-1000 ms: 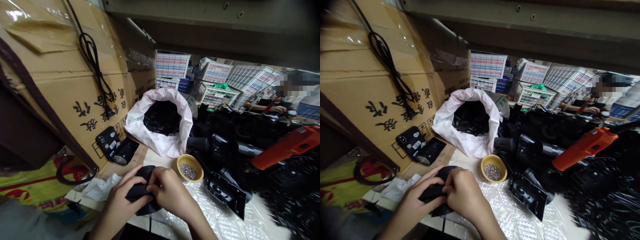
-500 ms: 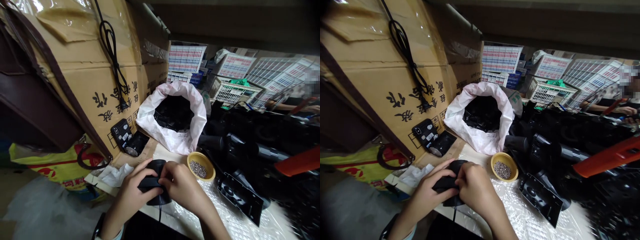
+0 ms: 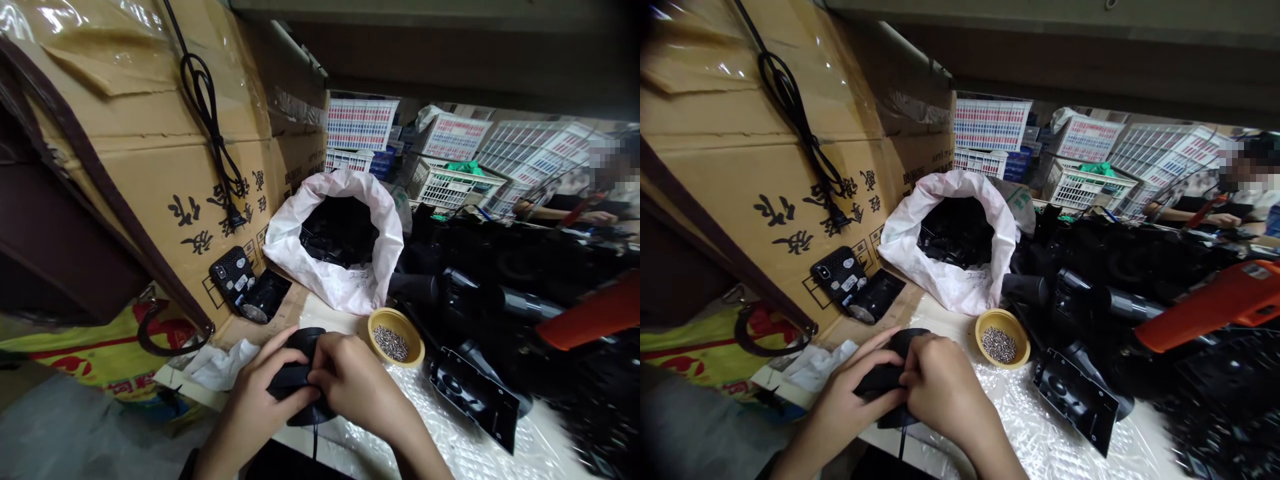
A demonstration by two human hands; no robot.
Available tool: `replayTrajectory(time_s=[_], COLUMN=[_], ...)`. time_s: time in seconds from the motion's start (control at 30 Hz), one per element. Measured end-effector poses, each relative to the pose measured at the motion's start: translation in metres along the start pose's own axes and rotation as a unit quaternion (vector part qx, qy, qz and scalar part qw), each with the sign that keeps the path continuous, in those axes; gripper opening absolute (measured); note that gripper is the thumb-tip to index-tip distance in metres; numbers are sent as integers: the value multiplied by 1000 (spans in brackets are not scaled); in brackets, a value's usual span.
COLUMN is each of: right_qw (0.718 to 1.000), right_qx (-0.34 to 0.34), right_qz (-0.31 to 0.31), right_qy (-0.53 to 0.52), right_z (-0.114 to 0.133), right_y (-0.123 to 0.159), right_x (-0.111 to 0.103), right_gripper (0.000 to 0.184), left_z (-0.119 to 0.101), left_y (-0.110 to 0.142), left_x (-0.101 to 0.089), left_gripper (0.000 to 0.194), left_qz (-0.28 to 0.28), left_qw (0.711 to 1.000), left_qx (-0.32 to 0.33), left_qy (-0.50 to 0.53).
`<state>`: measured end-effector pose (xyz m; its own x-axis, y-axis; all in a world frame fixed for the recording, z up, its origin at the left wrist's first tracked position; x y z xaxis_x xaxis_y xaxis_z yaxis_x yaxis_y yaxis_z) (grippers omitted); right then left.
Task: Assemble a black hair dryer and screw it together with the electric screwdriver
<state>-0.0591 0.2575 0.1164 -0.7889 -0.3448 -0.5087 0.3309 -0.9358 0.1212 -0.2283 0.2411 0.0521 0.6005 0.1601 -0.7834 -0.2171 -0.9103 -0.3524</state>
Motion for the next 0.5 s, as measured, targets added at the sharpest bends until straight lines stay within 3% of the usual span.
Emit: replayTrajectory(time_s=[0.27, 0.5], right_qw=[987, 977], right_qx=[67, 128], right_qz=[49, -8], right_qy=[-136, -168], right_z=[-6, -33], right_y=[-8, -10], right_x=[-9, -4], right_gripper=[19, 55], left_z=[0, 19], left_y=[2, -6], left_x=[-2, -1], left_gripper=[22, 19], left_qz=[-62, -53], left_qw=[994, 981], left_qx=[89, 175], left_qy=[-29, -66])
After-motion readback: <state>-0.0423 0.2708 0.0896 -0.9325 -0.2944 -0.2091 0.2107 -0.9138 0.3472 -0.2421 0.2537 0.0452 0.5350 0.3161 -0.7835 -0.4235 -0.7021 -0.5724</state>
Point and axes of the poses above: each hand's wrist, its own y-axis away from the middle knuckle, its own x-axis out of the palm, z = x × y, the point moved 2 cm from there along -y, towards the middle knuckle, and after that the axes turned 14 degrees about -y, right-handed, at the moved point
